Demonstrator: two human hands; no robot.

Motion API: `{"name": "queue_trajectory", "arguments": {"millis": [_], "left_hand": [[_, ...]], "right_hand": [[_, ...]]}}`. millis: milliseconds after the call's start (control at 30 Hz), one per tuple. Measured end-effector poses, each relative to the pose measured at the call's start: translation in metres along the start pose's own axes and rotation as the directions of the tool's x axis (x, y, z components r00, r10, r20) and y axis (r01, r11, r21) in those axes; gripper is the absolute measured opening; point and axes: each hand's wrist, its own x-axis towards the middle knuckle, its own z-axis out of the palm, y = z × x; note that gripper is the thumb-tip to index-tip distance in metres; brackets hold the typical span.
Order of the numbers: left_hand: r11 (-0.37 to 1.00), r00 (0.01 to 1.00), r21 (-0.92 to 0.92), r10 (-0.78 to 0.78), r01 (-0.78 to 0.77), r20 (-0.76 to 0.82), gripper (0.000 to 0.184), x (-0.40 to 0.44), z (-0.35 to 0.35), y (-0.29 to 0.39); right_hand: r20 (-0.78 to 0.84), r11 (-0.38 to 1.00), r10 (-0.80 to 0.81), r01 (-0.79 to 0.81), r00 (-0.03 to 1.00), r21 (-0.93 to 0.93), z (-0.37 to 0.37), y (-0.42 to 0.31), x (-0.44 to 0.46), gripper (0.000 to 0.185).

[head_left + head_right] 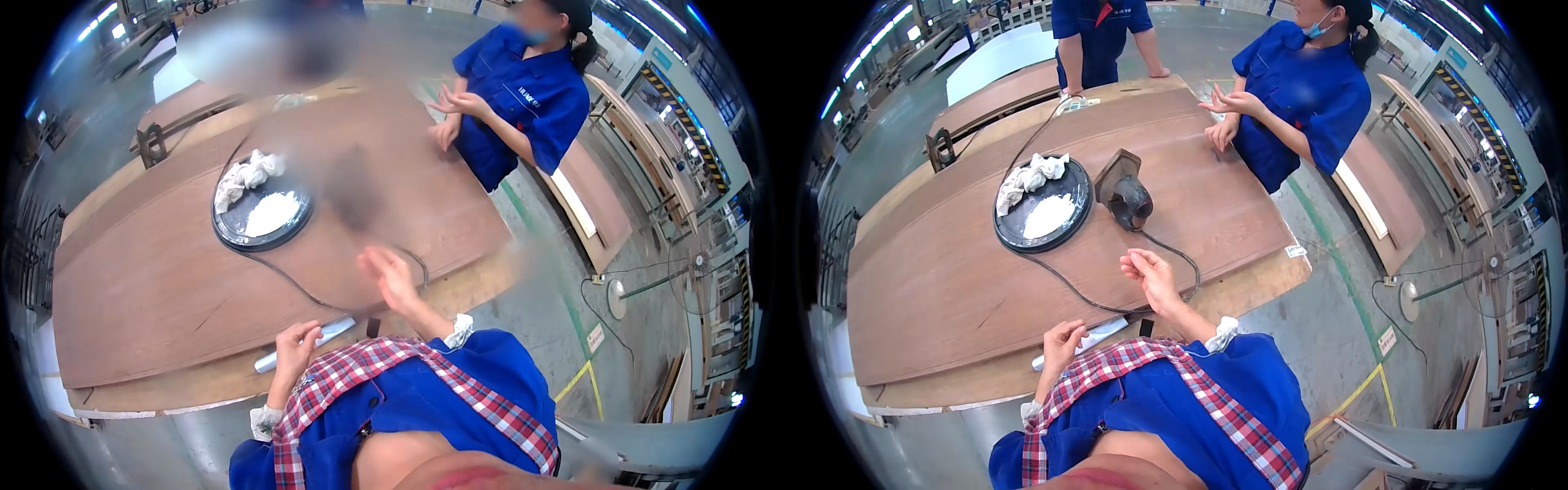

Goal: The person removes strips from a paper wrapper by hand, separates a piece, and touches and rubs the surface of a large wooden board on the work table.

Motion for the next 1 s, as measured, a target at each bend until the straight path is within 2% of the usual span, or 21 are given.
{"name": "queue_trajectory", "arguments": {"millis": [100,333,433,700,833,933,1000], "left_hand": [[0.997,0.998,-0.069,-0.027,0.023,-0.050,0.016,-0.002,0.004,0.005],[0.997,0.999,0.074,-0.034,0.037,-0.040,0.016,-0.003,0.003,-0.003],[0.998,0.999,0.056,-0.035,0.037,-0.034,0.015,-0.001,0.003,-0.012],[0.986,0.999,0.160,-0.046,0.044,0.006,0.012,-0.002,0.004,-0.015],[0.976,0.999,0.213,-0.034,0.037,-0.020,0.011,-0.003,0.001,-0.015],[0.912,0.994,0.398,0.103,-0.104,0.023,0.009,0.000,-0.002,-0.033],[0.789,0.976,0.581,0.214,-0.200,0.044,0.007,0.000,-0.004,-0.042]], "right_hand": [[-0.002,1.000,0.004,-0.004,1.000,0.012,0.000,-0.001,-0.003,0.024],[-0.006,0.999,0.008,-0.008,1.000,-0.039,-0.002,-0.001,-0.004,0.024],[-0.032,0.998,0.030,-0.031,0.999,-0.048,-0.004,0.001,-0.004,0.024],[-0.074,0.995,-0.024,0.017,0.997,-0.102,-0.014,0.006,-0.002,0.027],[-0.112,0.996,0.004,-0.014,0.994,-0.090,-0.013,0.008,-0.003,0.028],[-0.118,0.994,0.021,-0.034,0.993,-0.106,-0.013,0.007,-0.006,0.028],[-0.093,0.992,0.027,-0.038,0.995,-0.119,-0.012,0.007,-0.005,0.027]]}}
